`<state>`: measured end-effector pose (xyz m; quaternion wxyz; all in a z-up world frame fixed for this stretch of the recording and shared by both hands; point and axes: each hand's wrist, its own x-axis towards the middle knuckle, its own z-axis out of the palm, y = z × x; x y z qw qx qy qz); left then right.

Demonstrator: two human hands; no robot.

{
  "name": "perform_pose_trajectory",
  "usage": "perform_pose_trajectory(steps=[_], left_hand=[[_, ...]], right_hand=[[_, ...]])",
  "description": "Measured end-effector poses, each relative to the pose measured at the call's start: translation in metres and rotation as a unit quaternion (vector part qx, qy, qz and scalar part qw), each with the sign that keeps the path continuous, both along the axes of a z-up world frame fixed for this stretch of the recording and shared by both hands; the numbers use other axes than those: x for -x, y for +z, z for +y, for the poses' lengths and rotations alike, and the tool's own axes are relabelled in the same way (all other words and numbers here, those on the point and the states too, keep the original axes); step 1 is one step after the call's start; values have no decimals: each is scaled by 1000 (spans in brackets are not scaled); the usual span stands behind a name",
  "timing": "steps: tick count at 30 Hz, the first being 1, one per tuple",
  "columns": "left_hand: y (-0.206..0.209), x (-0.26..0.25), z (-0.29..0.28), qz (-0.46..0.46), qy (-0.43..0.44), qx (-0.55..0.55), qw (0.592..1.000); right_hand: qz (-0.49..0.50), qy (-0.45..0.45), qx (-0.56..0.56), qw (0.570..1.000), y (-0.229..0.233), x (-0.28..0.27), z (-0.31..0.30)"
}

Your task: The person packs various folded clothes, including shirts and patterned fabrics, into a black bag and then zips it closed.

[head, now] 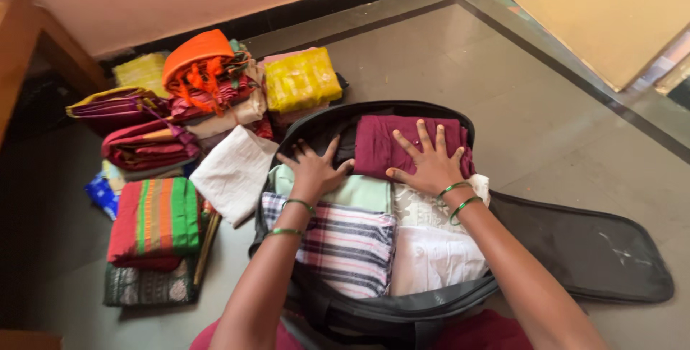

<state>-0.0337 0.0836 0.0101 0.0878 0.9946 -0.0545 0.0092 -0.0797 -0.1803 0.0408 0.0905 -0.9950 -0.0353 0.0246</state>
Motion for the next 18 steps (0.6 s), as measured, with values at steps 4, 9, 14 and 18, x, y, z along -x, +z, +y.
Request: perform_pose_trajectory(steps=[4, 9, 14, 18], left_hand=[[24, -10, 16, 121, -31, 56, 991], [31, -18, 38, -17, 4, 306, 952], [18, -4, -30, -169, -104, 126, 972], [1, 3, -43, -143, -115, 101, 978]], right_hand=[[32, 14, -4, 999, 3, -13, -6], [-85, 108, 68, 988, 9, 2, -14], [-155, 164, 146, 963, 24, 1, -2], [-136, 145, 106, 974, 18, -15, -3]])
